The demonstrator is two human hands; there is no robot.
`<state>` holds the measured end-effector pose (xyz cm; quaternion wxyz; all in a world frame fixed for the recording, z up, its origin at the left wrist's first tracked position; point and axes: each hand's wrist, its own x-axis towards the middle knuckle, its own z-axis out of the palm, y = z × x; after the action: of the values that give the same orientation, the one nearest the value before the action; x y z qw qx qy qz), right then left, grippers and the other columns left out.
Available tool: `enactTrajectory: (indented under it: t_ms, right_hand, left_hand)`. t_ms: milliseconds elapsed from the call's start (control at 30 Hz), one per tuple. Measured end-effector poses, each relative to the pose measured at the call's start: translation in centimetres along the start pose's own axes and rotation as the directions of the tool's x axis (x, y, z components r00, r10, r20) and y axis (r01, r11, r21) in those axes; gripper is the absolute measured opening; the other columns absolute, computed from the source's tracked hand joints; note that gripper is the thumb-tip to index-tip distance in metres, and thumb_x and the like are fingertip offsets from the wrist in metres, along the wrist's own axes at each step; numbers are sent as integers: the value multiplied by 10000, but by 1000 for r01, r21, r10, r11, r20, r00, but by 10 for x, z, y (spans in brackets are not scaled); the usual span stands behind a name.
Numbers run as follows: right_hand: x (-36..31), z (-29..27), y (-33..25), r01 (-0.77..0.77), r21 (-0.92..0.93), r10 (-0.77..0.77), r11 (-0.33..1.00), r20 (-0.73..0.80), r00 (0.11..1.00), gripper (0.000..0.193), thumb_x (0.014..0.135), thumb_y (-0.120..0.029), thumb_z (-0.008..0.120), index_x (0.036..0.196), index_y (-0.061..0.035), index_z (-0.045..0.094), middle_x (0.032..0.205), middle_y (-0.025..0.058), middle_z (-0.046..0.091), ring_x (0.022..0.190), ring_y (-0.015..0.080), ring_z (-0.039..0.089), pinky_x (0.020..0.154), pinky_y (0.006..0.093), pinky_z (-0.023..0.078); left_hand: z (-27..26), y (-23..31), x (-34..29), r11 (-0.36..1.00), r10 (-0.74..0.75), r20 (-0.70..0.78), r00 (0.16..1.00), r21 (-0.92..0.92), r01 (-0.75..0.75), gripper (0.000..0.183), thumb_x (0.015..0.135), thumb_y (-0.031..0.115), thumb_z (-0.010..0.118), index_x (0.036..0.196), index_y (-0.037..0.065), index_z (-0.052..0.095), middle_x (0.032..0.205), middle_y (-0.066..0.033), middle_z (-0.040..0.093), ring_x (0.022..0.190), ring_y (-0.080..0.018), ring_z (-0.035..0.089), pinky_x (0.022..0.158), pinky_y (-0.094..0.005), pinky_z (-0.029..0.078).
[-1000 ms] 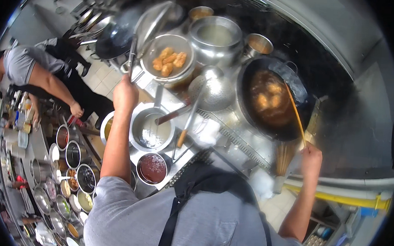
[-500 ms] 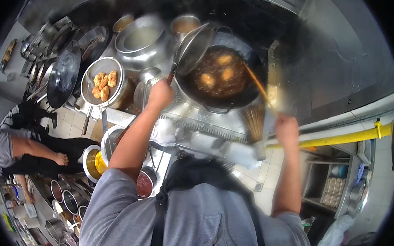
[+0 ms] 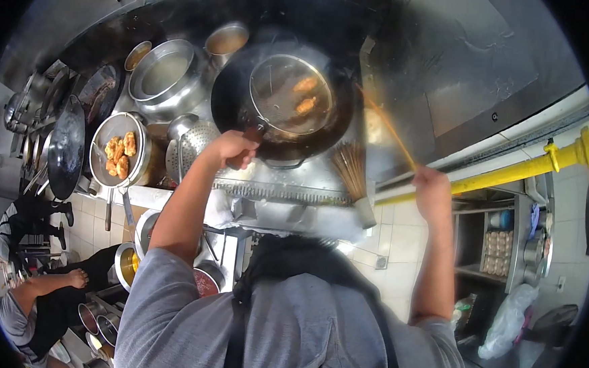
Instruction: The person uses a mesh strainer and wooden chopsticks to manipulate food pieces in a wok filled with hot oil, then transfers the fried items into a metal bowl on the counter. After wiping the counter with a cloth, the person continues frying more food in the wok using the same tools.
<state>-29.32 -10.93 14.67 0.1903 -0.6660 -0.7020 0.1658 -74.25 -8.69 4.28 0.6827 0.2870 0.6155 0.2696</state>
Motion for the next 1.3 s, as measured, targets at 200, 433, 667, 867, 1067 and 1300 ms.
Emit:
enactTrajectory:
  t_ms: [200, 433, 667, 867, 1067, 1300]
  right_hand:
    - [20, 0, -32, 98, -174, -103, 980, -19, 994, 201, 847, -148, 571, 942, -39, 710, 856, 236, 654, 842, 418, 630, 774, 466, 507]
    - [31, 1, -67, 285, -283, -264, 916, 113, 958, 181, 848, -147, 556, 872, -57, 711, 819, 221, 652, 819, 417, 627, 755, 491, 506]
    - [29, 0, -86, 318, -408, -265, 856, 182, 947, 188, 843, -125, 530, 792, -52, 696, 797, 212, 661, 791, 409, 640, 744, 490, 516]
    - [26, -8, -94, 349, -487, -276, 800, 218, 936, 180, 825, -99, 528, 766, -40, 687, 784, 215, 662, 779, 403, 648, 731, 482, 522]
    - [26, -9, -95, 358, -532, -268, 767, 242, 933, 176, 826, -93, 527, 780, -44, 690, 786, 203, 666, 787, 396, 650, 731, 476, 522]
    - [26, -15, -96, 376, -533, -288, 758, 243, 926, 153, 802, -74, 536, 768, -45, 682, 785, 199, 664, 786, 392, 649, 728, 473, 521]
  left_hand:
    - [-9, -3, -34, 995, 29, -47, 998, 97, -25, 102, 881, 72, 617, 901, 43, 522, 664, -36, 551, 499, -126, 525, 427, -305, 459]
    - [-16, -6, -61, 988, 24, -68, 997, 157, -13, 80, 877, 65, 602, 872, 39, 526, 659, -36, 546, 486, -123, 513, 414, -307, 472]
    - [-18, -6, -63, 982, 63, -54, 997, 183, -52, 79, 882, 57, 584, 905, 18, 520, 673, -45, 541, 479, -132, 510, 401, -314, 467]
    - [-18, -3, -64, 973, 62, -60, 996, 226, -47, 107, 888, 64, 585, 937, 2, 512, 692, -59, 544, 476, -138, 514, 394, -318, 468]
    - [-22, -3, -62, 969, 49, -44, 998, 245, -36, 120, 888, 66, 587, 962, 2, 518, 693, -60, 546, 473, -140, 521, 391, -321, 477]
    - [-27, -3, -60, 976, 48, -42, 998, 217, -37, 101, 882, 60, 594, 936, 4, 529, 684, -57, 549, 458, -138, 526, 375, -318, 471]
